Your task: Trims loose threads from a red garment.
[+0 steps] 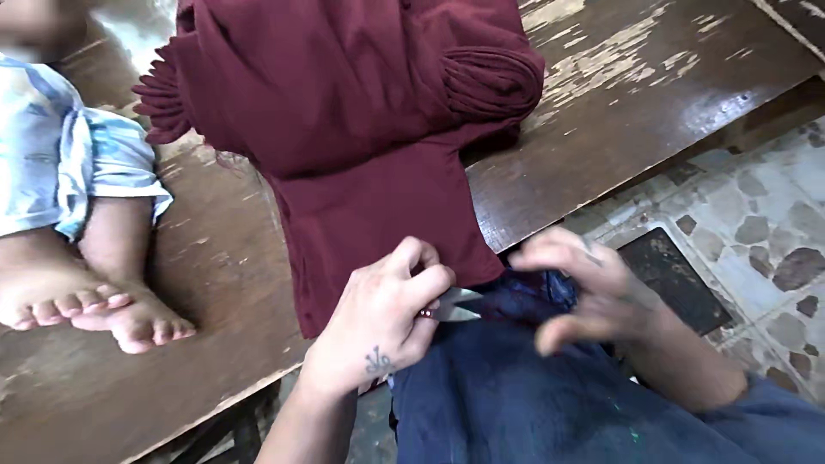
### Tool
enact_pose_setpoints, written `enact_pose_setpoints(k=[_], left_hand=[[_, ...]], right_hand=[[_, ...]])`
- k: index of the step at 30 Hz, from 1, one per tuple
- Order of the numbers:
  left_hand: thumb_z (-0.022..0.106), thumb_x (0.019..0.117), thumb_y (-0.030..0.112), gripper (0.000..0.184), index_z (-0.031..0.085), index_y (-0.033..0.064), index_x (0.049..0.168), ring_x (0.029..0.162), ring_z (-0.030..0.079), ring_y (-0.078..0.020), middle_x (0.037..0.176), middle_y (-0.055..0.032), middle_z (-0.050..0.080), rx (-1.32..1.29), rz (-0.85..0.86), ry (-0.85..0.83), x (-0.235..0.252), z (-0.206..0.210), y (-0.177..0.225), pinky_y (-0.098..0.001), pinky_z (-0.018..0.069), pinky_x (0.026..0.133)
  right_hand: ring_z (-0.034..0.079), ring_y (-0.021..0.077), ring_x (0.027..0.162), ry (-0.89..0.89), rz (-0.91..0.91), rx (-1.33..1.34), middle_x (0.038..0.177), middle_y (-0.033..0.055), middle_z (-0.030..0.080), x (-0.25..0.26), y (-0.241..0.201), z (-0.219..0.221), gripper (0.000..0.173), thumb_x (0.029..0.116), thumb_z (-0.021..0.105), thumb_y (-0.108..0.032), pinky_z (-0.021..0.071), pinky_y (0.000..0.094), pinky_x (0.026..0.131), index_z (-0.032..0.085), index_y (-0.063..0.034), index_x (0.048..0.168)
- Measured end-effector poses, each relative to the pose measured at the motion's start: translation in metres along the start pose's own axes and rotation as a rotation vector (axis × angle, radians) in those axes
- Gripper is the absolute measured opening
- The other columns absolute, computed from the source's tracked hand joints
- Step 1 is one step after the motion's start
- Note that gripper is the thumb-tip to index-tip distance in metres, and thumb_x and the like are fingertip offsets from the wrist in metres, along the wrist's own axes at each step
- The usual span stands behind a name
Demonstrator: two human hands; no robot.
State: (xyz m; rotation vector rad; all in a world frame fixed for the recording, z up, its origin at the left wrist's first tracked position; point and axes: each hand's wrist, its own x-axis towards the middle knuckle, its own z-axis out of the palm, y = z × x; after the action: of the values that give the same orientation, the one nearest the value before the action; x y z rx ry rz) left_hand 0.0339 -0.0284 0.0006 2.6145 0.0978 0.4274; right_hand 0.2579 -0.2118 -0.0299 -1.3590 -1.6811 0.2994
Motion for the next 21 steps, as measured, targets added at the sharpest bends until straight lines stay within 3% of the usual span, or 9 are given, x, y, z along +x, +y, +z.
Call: enact_pose_setpoints(k=[1,3,4,6,8,11,14,18,21], left_hand=[[0.048,0.0988,0.024,0.021,0.064,0.0146,0.091,0.079,0.060,-0.0092,0.094,-0.0019,0.060,-0.048,-0.013,0.038,0.009,-0.001,-0.001,-0.0266,0.0492,0.061],[0.053,0.1007,0.018,0.015,0.063,0.0077,0.096,0.073,0.059,-0.0022,0.087,0.0018,0.063,-0.293,-0.139,0.176,0.025,0.005,-0.005,-0.0193,0.0499,0.062],[0.054,0.0998,0.012,0.009,0.063,0.0078,0.102,0.067,0.058,0.0004,0.083,0.0044,0.063,-0.470,-0.259,0.260,0.031,0.010,-0.008,-0.0157,0.0499,0.059],[0.056,0.0992,0.005,0.018,0.064,0.0135,0.113,0.059,0.057,0.0002,0.076,0.0069,0.062,-0.767,-0.442,0.387,0.034,0.014,-0.015,-0.0148,0.0496,0.053],[0.057,0.0972,0.004,0.024,0.066,0.0153,0.116,0.058,0.057,0.0005,0.074,0.0083,0.063,-0.860,-0.464,0.430,0.030,0.015,-0.018,-0.0146,0.0492,0.052],[0.058,0.0968,0.003,0.024,0.067,0.0121,0.117,0.061,0.058,-0.0005,0.075,0.0078,0.063,-0.854,-0.428,0.429,0.027,0.018,-0.018,-0.0155,0.0510,0.055],[0.061,0.0955,0.006,0.025,0.068,0.0128,0.118,0.054,0.054,-0.0011,0.068,0.0089,0.059,-0.842,-0.405,0.397,0.028,0.020,-0.019,-0.0159,0.0478,0.049],[0.065,0.0940,0.007,0.026,0.069,0.0101,0.119,0.056,0.056,-0.0011,0.068,0.0084,0.061,-0.812,-0.347,0.343,0.025,0.019,-0.018,-0.0162,0.0502,0.053],[0.065,0.0936,0.006,0.027,0.069,0.0095,0.120,0.056,0.058,-0.0005,0.068,0.0086,0.063,-0.801,-0.337,0.320,0.028,0.019,-0.018,-0.0158,0.0512,0.054]], right_hand=[[0.065,0.0093,0.095,0.041,0.007,-0.059,0.102,0.0062,0.067,0.010,0.004,0.012,0.054,0.0951,0.064,-0.058,0.0569,0.0240,0.078,0.072,-0.0088,0.114],[0.066,0.0100,0.093,0.096,0.007,0.056,0.100,0.0084,0.070,0.027,0.018,0.037,0.020,0.0900,0.070,-0.018,0.0564,0.0232,0.079,0.078,-0.0033,0.101],[0.067,0.0075,0.091,0.100,0.019,0.236,0.098,0.0080,0.070,0.033,0.024,0.044,0.015,0.0866,0.064,-0.002,0.0571,0.0212,0.079,0.075,0.0016,0.096],[0.065,0.0046,0.087,0.055,0.070,0.606,0.096,0.0037,0.067,0.037,0.032,0.046,0.025,0.0864,0.055,0.007,0.0573,0.0218,0.077,0.062,0.0003,0.110],[0.064,0.0027,0.090,-0.020,0.099,0.746,0.098,-0.0011,0.064,0.037,0.036,0.041,0.039,0.0857,0.054,0.004,0.0564,0.0223,0.080,0.051,-0.0084,0.122],[0.065,0.0084,0.100,0.019,0.023,0.252,0.109,0.0067,0.066,0.036,0.026,0.042,0.037,0.0901,0.067,-0.013,0.0577,0.0247,0.087,0.058,0.0009,0.124],[0.071,0.0151,0.082,0.088,-0.013,-0.187,0.092,0.0101,0.074,0.028,0.022,0.038,0.021,0.0981,0.063,-0.017,0.0586,0.0279,0.074,0.074,-0.0002,0.104],[0.064,0.0048,0.076,-0.022,0.033,-0.189,0.081,0.0023,0.069,0.003,0.019,-0.021,0.026,0.1038,0.053,-0.017,0.0539,0.0189,0.070,0.072,-0.0050,0.090],[0.064,0.0093,0.079,0.010,0.068,-0.301,0.085,0.0039,0.067,0.004,0.012,-0.025,0.025,0.0991,0.059,-0.026,0.0526,0.0229,0.068,0.074,-0.0076,0.089]])
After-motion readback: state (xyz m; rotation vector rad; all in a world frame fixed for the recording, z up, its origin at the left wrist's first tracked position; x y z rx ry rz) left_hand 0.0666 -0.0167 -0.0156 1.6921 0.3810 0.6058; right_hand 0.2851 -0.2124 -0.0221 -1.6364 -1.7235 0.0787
